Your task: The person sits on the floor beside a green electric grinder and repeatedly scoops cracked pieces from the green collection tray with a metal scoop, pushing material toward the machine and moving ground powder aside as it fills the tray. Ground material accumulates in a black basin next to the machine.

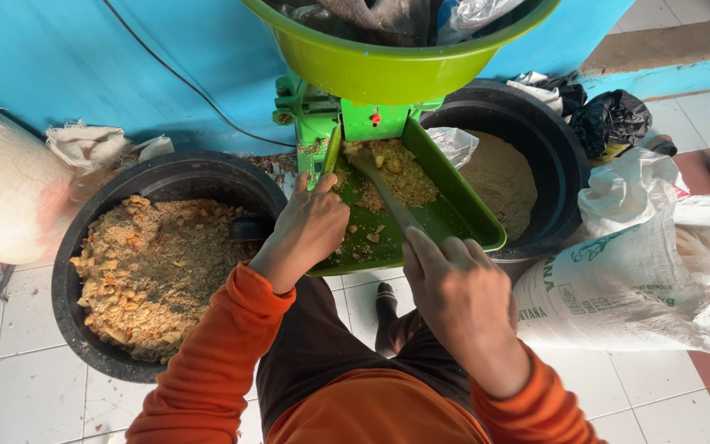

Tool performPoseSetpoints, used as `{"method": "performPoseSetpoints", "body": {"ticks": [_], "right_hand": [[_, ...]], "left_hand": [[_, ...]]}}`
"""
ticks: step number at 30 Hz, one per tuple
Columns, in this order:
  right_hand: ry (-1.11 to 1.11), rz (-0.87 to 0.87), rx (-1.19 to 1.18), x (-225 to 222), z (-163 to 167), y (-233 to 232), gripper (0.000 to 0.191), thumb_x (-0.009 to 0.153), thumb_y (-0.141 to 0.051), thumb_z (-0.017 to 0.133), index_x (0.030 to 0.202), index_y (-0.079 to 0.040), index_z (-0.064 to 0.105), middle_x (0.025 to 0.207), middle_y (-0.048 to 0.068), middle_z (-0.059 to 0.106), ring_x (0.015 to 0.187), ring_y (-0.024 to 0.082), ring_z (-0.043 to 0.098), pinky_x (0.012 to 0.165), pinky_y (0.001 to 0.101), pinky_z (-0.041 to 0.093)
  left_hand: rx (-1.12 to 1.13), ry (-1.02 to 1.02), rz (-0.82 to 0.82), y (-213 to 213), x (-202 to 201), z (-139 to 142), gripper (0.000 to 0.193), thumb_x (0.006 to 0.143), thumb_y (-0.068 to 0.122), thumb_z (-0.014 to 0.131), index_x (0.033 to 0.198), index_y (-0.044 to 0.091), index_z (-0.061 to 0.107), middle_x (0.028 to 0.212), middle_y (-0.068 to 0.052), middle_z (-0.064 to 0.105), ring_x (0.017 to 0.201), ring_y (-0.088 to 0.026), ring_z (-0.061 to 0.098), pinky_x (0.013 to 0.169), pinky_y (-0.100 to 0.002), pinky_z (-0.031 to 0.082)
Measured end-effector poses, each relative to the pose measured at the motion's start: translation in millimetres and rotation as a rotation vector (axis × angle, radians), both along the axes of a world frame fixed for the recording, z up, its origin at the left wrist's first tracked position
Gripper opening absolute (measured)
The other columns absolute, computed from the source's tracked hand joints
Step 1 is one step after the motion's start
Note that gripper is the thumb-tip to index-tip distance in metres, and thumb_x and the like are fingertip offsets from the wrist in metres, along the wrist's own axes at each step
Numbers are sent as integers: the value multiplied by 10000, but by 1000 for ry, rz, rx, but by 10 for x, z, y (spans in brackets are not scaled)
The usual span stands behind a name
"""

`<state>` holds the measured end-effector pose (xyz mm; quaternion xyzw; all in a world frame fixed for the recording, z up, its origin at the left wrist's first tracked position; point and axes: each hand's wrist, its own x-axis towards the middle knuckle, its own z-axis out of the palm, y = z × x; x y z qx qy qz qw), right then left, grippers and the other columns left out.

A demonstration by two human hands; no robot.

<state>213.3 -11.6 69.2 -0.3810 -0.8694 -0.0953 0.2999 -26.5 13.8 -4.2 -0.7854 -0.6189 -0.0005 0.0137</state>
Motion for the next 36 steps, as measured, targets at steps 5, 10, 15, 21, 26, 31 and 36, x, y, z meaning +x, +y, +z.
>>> {"method": "performPoseSetpoints", "body": {"ticks": [5,10,15,21,26,31,36], "right_hand": [[-2,-17,-55,-87,67,174,190,952,-181,774,1110,-78,798,599,6,601,462,139,535,373,303,423],[69,15,-124,532,505,-36,170,938,-146,778,1096,-83,782,782,62,703,648,187,633,569,367,495],[-28,-68,-261,1139,860,-209,239,846,-112,790,1080,-65,776,792,73,708,687,188,684,647,356,549],[-131,-103,-301,1308,1054,-223,256,834,-170,784,1082,-105,788,766,20,718,664,141,699,633,328,550],[-140,-145,-227,1074,739,-124,206,880,-192,778,1074,-127,806,713,48,672,669,226,674,587,393,518],[-1,-43,-153,758,427,131,177,945,-181,742,1106,-120,781,778,67,670,693,256,661,597,401,513],[0,-87,-146,526,124,308,168,952,-239,740,1086,-151,791,719,68,650,669,264,666,575,415,522]], "left_hand": [[109,-85,-47,-23,-1,22,129,791,28,651,692,51,730,815,-127,720,1290,-354,556,1087,-640,317],[-63,-18,-49,135,-24,40,185,818,10,610,687,74,725,800,-113,710,1315,-349,531,1079,-685,272],[-47,-23,-65,747,-54,-169,173,902,-7,556,834,48,705,939,-134,700,1153,-299,629,1073,-561,359],[67,-186,-309,1318,78,-499,217,805,8,606,1002,21,695,1048,-204,666,930,-373,664,741,-495,541],[-176,-163,-197,1078,65,-436,182,865,-45,568,981,18,693,1067,-160,683,922,-304,718,783,-424,588],[-80,-293,-171,660,65,-231,212,851,-44,580,977,63,712,1057,-135,690,983,-340,699,777,-456,573],[41,-318,-219,621,67,-145,255,836,-59,571,980,72,737,994,-130,718,986,-330,711,811,-447,583]]}}
